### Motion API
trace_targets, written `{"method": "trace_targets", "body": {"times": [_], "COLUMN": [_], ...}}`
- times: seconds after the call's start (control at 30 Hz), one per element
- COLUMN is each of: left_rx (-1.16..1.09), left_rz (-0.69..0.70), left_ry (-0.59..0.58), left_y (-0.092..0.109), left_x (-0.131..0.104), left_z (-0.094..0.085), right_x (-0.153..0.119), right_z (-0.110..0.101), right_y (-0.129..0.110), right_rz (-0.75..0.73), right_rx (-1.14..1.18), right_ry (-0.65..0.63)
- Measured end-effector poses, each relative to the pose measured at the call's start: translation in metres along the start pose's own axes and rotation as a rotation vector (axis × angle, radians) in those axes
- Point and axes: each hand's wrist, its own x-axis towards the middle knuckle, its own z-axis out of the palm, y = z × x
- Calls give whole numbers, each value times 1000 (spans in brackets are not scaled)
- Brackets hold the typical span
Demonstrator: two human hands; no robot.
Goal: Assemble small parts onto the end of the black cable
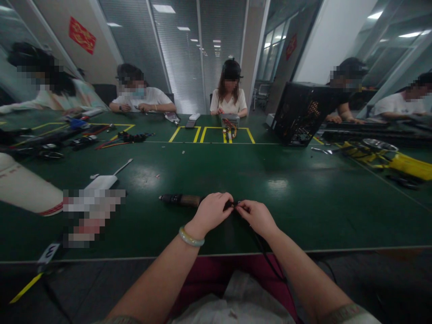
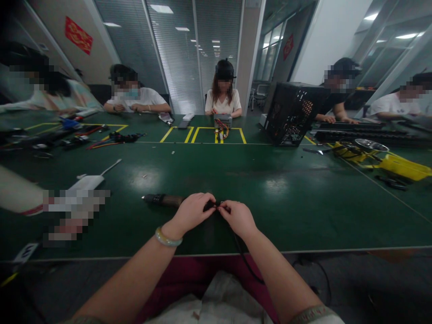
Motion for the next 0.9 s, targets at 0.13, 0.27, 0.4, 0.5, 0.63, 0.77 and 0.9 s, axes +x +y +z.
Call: {"method": "trace_targets", "body": {"times": [0.13, 0.27, 0.4, 0.5, 0.63, 0.77, 0.9], "left_rx": [-5, -23, -11, 5, -2, -18, -30], "left_rz": [7, 49, 15, -32, 4, 33, 29], "left_ry": [-12, -28, -15, -1, -12, -15, -14], "left_y": [0, 0, -1, -2, -2, -1, -1], "left_x": [1, 2, 2, 1, 1, 2, 1], "left_z": [-1, -2, 0, 2, 2, 0, 0], "right_x": [0, 0, 0, 0, 0, 0, -1], "right_z": [1, 1, 0, -1, -2, -2, -1], "right_y": [0, -1, -2, -3, -5, -5, -3], "right_rz": [18, 29, 29, 39, 36, 38, 23], "right_rx": [-16, -11, -12, -20, -13, -14, -19], "right_ry": [-5, -4, -16, -11, -12, -11, 1]}}
